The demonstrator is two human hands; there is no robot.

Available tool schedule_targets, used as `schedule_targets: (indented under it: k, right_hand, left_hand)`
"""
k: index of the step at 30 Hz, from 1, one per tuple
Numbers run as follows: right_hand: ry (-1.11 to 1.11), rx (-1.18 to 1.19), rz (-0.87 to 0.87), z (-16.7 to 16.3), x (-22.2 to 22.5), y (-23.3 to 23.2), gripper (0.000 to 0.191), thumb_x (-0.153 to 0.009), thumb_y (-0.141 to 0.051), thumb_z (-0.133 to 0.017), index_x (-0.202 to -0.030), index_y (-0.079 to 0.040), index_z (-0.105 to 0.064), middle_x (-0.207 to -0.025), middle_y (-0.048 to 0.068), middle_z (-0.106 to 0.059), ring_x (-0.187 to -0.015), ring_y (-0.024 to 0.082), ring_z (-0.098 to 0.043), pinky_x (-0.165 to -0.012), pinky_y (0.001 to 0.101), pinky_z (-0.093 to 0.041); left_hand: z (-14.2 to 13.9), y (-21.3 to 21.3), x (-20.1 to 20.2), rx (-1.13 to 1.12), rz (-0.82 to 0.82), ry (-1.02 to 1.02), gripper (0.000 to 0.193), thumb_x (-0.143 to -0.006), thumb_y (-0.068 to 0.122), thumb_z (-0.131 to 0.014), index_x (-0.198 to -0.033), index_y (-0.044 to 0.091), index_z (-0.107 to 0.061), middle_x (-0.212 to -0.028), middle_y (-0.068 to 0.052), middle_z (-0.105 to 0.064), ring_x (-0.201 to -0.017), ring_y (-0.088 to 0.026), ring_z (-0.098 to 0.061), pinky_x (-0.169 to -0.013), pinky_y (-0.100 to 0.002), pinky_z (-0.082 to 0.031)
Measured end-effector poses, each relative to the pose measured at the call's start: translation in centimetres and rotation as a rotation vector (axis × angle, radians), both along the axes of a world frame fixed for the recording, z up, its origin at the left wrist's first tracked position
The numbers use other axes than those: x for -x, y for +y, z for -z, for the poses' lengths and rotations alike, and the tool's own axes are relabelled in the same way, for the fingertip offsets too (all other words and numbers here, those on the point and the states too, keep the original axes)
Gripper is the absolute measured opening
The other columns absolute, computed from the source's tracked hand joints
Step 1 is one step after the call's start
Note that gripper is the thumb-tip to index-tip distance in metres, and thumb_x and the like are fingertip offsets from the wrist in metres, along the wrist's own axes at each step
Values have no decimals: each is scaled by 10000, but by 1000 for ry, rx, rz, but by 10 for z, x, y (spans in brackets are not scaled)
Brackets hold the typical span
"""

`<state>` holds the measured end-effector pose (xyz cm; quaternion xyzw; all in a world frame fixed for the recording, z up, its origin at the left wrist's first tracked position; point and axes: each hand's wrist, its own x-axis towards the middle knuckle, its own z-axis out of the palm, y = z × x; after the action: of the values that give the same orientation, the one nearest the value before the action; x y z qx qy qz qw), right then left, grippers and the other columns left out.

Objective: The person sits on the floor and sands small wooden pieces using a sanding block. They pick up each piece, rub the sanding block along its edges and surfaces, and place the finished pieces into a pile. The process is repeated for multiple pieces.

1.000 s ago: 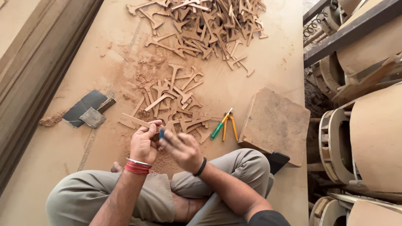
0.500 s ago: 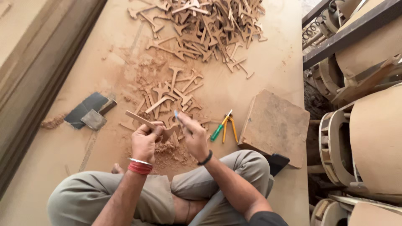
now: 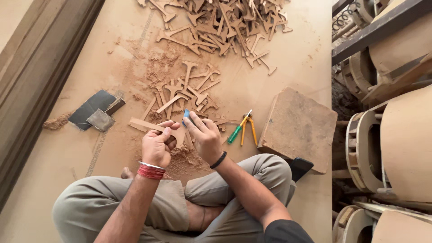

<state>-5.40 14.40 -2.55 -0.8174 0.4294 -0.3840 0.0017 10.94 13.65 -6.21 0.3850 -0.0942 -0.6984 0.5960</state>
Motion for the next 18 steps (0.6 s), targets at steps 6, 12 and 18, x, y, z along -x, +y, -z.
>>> schedule_targets:
  k: [6, 12, 18]
  right_hand:
    - [105, 125, -157, 0, -4, 15, 338, -904, -48, -659, -1229, -77, -748, -1305, 130, -693, -965, 273, -652, -887, 401, -537]
    - [60, 32, -17, 4, -1, 7, 407, -866, -25, -653, -1258, -68, -753, -1348, 139, -703, -999, 271, -635, -901, 392, -527]
    - [92, 146, -92, 8, 3, 7, 367, -879, -28, -703, -1239, -78, -759, -1332, 135, -689, -1018, 252, -647, -902, 396, -520]
  left_hand:
    - [-1, 2, 0, 9, -30, -33, 196, -1008, 31, -591, -1184, -22, -658, -1107, -157, -750, -878, -154, -733, -748, -264, -592]
    - [-5, 3, 4, 46, -12, -79, 202, -998, 37, -634, -1183, 10, -711, -1128, -107, -756, -741, -124, -620, -582, -268, -481]
    - [-7, 1, 2, -34, 19, 75, 209, -1017, 83, -585, -1203, 33, -666, -1026, -65, -729, -804, -153, -685, -671, -294, -557]
